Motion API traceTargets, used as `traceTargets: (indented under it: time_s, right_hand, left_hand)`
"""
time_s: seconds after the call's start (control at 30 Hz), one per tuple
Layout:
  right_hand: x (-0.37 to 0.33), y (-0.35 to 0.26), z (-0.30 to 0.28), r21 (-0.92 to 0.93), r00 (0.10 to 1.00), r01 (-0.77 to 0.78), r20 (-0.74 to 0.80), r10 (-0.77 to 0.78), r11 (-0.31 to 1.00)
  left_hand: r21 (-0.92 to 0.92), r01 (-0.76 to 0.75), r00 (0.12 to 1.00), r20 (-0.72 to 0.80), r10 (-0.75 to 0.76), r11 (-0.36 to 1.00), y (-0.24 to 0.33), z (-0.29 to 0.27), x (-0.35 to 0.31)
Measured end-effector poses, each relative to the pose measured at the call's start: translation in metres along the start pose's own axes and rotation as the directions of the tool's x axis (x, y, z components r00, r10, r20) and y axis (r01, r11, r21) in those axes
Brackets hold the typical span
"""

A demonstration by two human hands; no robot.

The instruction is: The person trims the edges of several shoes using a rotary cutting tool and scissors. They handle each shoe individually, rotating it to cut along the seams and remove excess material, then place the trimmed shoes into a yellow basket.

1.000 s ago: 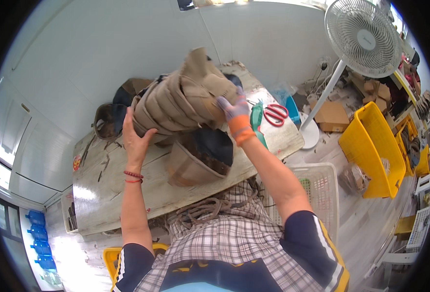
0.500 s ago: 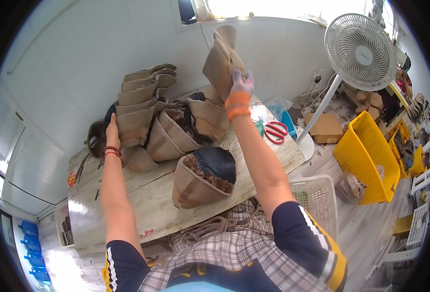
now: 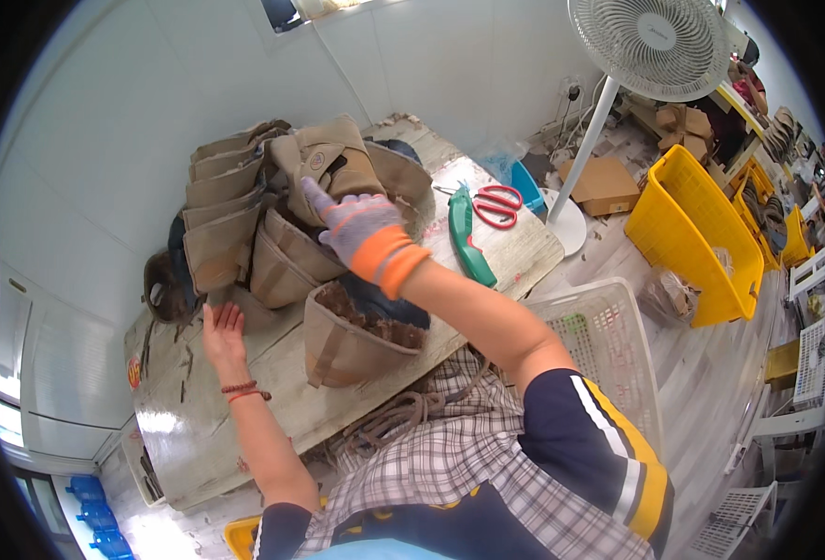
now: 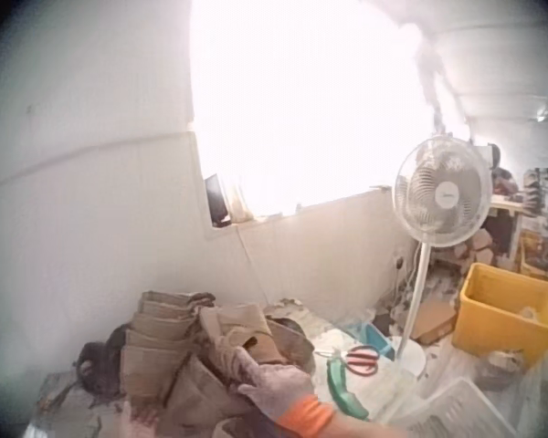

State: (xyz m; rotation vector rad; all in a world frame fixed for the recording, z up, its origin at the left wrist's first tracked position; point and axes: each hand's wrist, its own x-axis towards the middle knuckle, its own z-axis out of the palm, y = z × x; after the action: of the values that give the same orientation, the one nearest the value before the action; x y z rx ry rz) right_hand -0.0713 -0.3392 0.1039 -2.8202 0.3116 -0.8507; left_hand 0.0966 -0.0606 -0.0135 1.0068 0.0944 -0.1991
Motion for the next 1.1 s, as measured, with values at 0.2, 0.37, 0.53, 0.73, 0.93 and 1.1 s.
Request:
traceTargets:
  time_s: [0.2, 0.37, 0.53, 0.73, 0.93, 1.1]
  right_hand:
    - [-0.104, 0.122, 0.037, 0.001, 0.879, -0.324, -0.371, 0.301, 0.946]
    - [-0.149, 0.153, 0.074, -0.298, 0.807, -0.495, 0.190, 0.559, 0.816]
    - [-0.120, 0.158, 0.073, -0.267, 0.757, -0.583, 0.164, 0.632, 0.767]
    - [-0.111, 0.204, 0.072, -0.082, 0.698, -0.660, 0.301, 0.650, 0.747]
    - [-0.132, 0.186, 0.048, 0.511, 0.678, -0.720, 0.368, 0.637, 0.471]
    - [-0.147, 0.156, 0.003, 0.649, 0.766, -0.604, 0.312, 0.562, 0.463]
  left_hand:
    - [-0.359, 0.249, 0.965, 0.166, -0.201, 0.899, 0.004, 0.004, 0.036]
    - [-0.323, 0.245, 0.962, 0.196, -0.188, 0.914, 0.017, 0.039, 0.052]
    - [-0.341, -0.057, 0.988, 0.119, 0.103, 0.938, 0.034, 0.054, 0.044]
    - [-0.430, -0.253, 0.893, 0.240, 0.381, 0.866, 0.054, 0.057, 0.009]
    - [-0.583, -0.228, 0.903, 0.173, 0.393, 0.780, 0.100, -0.012, -0.015]
    - [-0.649, 0.015, 0.867, 0.387, 0.314, 0.761, 0.115, -0.053, -0.076]
